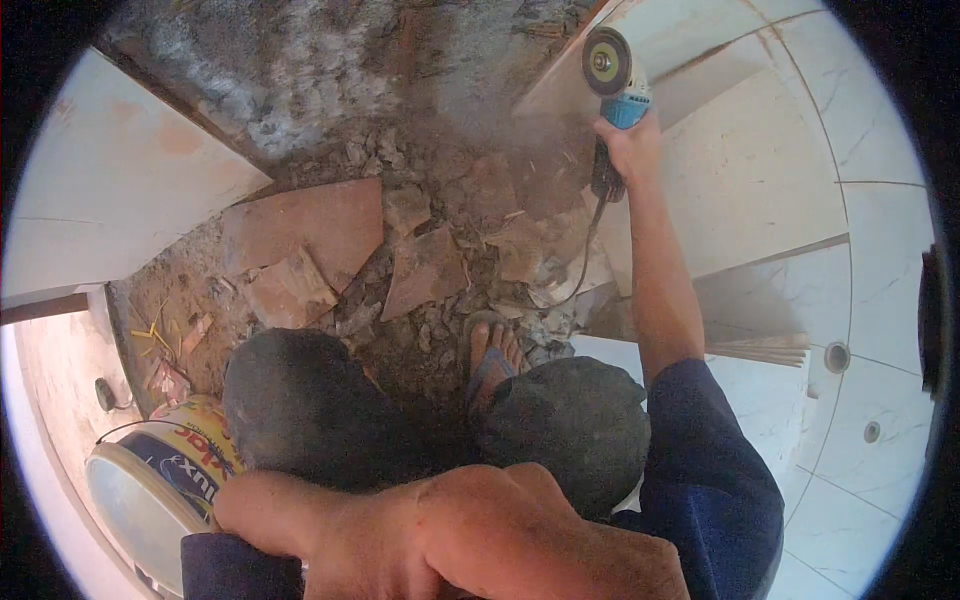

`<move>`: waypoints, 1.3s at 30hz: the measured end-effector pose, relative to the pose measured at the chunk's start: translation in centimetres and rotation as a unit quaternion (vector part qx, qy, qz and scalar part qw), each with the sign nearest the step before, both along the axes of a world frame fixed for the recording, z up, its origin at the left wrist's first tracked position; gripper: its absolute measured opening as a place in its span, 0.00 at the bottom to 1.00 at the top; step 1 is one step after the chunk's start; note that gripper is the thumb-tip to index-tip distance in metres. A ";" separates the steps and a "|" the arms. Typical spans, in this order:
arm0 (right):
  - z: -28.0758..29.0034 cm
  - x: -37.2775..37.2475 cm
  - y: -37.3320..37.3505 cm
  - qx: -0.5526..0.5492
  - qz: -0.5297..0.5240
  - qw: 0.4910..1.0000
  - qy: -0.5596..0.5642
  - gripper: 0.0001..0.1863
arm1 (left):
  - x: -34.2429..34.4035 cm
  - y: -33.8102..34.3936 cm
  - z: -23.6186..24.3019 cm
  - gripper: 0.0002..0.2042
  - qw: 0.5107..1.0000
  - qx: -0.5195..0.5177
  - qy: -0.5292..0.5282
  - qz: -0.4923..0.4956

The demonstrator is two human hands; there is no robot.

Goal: The person moves a bucket and an electric fan, then grinds the edge of a wall tile using an angle grinder.

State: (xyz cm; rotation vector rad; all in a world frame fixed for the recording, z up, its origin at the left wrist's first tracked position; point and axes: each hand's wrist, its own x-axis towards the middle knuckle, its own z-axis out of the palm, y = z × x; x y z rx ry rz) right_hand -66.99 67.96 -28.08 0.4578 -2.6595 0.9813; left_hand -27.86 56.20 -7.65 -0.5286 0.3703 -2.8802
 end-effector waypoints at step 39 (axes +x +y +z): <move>-0.1 -1.1 0.1 -0.018 0.022 1.000 -0.001 0.33 | 0.4 1.0 -0.5 0.20 0.998 -0.049 -0.022 -0.040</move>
